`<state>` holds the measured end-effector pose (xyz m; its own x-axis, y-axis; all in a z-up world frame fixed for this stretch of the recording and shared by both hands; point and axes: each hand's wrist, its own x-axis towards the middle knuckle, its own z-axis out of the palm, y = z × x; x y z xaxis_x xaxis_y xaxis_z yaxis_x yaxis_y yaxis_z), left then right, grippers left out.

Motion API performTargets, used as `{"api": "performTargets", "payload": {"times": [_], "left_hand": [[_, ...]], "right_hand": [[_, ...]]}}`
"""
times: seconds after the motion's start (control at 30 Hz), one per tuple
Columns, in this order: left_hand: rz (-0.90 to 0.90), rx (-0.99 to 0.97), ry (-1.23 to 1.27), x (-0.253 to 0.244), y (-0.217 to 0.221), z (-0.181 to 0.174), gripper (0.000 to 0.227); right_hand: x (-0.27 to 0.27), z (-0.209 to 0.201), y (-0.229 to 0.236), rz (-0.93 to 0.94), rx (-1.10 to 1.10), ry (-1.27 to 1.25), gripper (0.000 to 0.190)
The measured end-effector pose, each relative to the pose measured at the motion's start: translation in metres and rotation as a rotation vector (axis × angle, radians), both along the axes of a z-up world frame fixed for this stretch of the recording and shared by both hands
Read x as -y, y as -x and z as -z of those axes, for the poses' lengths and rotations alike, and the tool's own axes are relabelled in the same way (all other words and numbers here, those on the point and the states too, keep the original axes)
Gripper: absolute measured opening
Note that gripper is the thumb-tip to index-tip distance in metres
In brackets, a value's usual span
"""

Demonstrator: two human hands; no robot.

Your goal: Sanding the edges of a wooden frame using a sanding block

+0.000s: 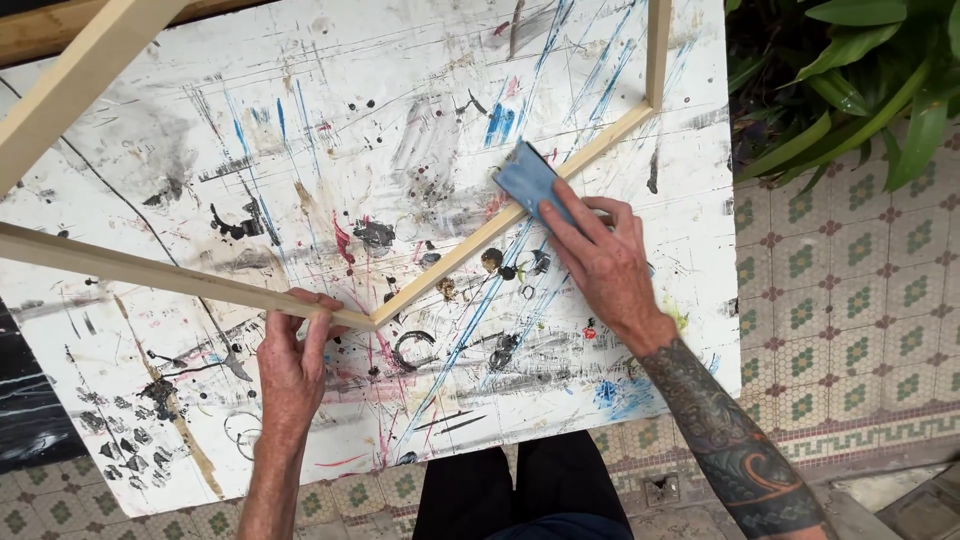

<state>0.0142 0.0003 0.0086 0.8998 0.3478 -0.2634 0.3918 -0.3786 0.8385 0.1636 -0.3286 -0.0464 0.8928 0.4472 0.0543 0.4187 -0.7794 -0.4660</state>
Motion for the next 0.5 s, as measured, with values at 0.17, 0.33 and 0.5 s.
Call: {"api": "performTargets", "payload": {"times": [0.17,0.33,0.5], "left_hand": [[-0.003,0.020,0.016,-0.004,0.001,0.004,0.023],[-0.005,0.022,0.041,-0.006,0.002,0.010,0.023],[-0.005,0.011,0.056,-0.009,0.011,0.012,0.022]], "right_hand": [[0.012,-0.016,-0.026,0.123,0.075,0.006,0.040],[-0.019,-0.014,0.011,0.022,0.004,-0.002,0.044],[0.005,0.000,-0.001,0.062,0.036,0.046,0.040]]}}
